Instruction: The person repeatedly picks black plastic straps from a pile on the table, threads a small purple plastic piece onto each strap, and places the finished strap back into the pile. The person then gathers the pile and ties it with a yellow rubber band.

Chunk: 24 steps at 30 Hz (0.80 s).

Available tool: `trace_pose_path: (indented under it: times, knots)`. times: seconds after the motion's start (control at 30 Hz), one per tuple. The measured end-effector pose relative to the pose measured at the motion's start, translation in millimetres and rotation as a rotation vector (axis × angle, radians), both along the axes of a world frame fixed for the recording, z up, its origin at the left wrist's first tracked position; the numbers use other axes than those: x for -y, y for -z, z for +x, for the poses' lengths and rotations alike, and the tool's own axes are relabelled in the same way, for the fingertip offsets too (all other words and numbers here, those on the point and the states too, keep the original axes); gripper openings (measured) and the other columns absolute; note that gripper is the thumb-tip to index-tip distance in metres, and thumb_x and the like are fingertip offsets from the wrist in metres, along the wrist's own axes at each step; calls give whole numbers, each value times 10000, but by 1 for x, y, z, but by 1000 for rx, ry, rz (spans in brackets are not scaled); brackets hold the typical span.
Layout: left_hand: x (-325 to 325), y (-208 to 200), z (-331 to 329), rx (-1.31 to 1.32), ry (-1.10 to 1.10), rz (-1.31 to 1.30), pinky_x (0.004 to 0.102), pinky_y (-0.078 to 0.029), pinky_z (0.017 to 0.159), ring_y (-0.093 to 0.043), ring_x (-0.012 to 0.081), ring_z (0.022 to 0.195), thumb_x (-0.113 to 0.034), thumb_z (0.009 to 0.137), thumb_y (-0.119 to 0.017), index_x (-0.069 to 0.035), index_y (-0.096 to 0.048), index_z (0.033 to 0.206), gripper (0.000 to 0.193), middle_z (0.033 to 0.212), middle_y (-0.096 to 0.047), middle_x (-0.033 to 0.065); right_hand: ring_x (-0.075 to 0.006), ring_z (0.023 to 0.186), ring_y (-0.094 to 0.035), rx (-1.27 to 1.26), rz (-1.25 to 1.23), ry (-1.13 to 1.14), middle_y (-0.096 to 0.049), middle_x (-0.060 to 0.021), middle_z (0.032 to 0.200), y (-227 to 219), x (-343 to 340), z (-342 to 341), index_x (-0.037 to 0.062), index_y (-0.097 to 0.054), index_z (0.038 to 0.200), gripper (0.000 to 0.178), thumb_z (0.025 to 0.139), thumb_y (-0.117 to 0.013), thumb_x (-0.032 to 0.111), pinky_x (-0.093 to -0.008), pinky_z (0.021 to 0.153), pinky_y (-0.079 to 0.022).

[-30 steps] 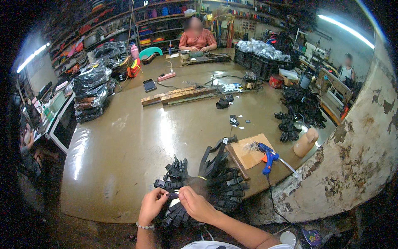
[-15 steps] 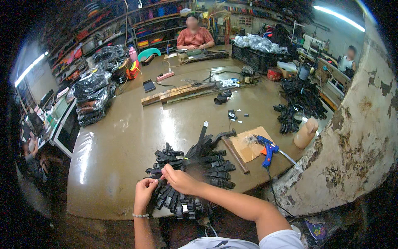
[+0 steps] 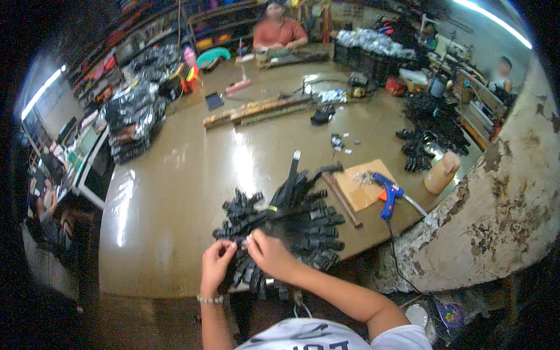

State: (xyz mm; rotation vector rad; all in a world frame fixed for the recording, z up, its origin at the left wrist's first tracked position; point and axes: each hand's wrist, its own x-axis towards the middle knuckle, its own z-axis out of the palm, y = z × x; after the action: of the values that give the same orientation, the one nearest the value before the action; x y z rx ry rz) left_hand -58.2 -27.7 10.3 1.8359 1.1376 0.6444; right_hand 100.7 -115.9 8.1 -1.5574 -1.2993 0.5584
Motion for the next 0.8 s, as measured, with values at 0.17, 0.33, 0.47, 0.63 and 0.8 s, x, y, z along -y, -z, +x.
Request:
trace_pose_path:
  times: [0.17, 0.33, 0.47, 0.63, 0.8]
  knots:
    - [1, 13, -3, 93, 12, 41, 275, -444, 610, -515, 103, 651, -206, 923, -669, 13, -664, 908, 219, 710, -617, 51, -81, 688, -632, -156, -128, -41, -689, -80, 746, -2, 0, 7, -33, -637, 900, 231, 981, -572, 174, -276, 630, -513]
    - [6, 13, -2, 135, -28, -1, 243, -447, 615, -543, 67, 677, -189, 918, -677, 16, -673, 922, 206, 745, -642, 10, -59, 737, -628, -171, -185, -46, -694, -74, 776, -2, -2, 5, -59, -640, 904, 231, 970, -596, 158, -238, 687, -517]
    - [6, 9, -1, 168, -27, -6, 261, -473, 612, -572, 96, 656, -190, 918, -671, 26, -677, 930, 217, 748, -664, 64, -46, 709, -609, -133, -200, -36, -687, -63, 756, -4, -2, 4, -54, -655, 903, 245, 967, -601, 177, -235, 649, -499]
    - [4, 9, 0, 164, -20, 6, 259, -462, 595, -554, 90, 641, -178, 913, -678, 31, -675, 923, 209, 732, -651, 56, -30, 653, -546, -105, -144, -54, -656, -25, 737, -4, 0, 5, -45, -658, 907, 227, 955, -617, 173, -218, 591, -456]
    - [6, 9, 0, 182, -24, 36, 263, -457, 585, -549, 87, 634, -176, 913, -677, 28, -672, 914, 204, 721, -644, 52, -18, 650, -494, -117, -147, -82, -620, 1, 742, -2, 1, 6, -53, -640, 884, 217, 955, -612, 150, -206, 568, -421]
